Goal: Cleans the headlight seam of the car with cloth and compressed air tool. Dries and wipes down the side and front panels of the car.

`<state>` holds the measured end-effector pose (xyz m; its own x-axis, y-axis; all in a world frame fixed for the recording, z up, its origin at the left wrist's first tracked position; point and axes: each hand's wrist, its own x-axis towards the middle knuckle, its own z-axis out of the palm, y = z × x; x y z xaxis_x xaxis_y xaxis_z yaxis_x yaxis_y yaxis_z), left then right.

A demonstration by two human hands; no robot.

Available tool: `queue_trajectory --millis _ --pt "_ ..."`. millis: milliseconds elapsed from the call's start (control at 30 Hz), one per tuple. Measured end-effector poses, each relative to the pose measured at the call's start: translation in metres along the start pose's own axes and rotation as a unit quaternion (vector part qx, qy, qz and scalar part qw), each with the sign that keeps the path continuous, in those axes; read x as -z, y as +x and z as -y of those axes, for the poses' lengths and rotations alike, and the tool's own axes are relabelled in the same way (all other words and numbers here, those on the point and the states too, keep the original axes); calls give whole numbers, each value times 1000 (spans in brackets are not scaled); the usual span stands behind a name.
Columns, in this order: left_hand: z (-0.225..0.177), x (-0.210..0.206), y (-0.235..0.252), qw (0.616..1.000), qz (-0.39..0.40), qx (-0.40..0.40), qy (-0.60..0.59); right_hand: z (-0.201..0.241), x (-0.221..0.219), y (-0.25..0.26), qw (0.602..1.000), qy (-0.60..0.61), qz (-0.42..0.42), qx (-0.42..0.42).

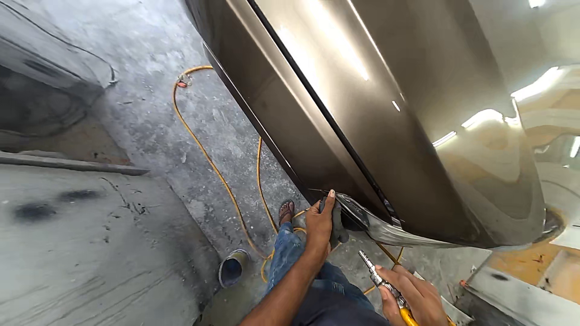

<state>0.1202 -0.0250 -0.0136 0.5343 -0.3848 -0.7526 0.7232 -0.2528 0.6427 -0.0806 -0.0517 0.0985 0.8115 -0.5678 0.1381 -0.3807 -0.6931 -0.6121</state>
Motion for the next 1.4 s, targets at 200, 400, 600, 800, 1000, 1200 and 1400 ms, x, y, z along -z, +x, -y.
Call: queue_trajectory --millis 200,400,600,800,1000,1200,1400 --pt "14 -32 -26 999 2 -21 -27 -9 17 -32 1000 -7 -6 9" --pt "39 -44 -38 998 26 -51 -15 -14 29 -51 1000 -8 -2 22" --pt "76 -21 -83 899 175 -367 161 -15 43 -58 999 -17 1 33" --pt "106 22 12 649 69 -625 428 -22 49 -66 999 -24 6 24" --pt "55 17 79 737 -114 -572 341 -22 51 -69 999 -24 27 29" --pt "-49 -2 47 934 -102 -343 -5 -20 45 -74 999 -17 30 40" --pt "91 -7 46 943 -115 -312 21 -17 42 -76 998 7 50 41"
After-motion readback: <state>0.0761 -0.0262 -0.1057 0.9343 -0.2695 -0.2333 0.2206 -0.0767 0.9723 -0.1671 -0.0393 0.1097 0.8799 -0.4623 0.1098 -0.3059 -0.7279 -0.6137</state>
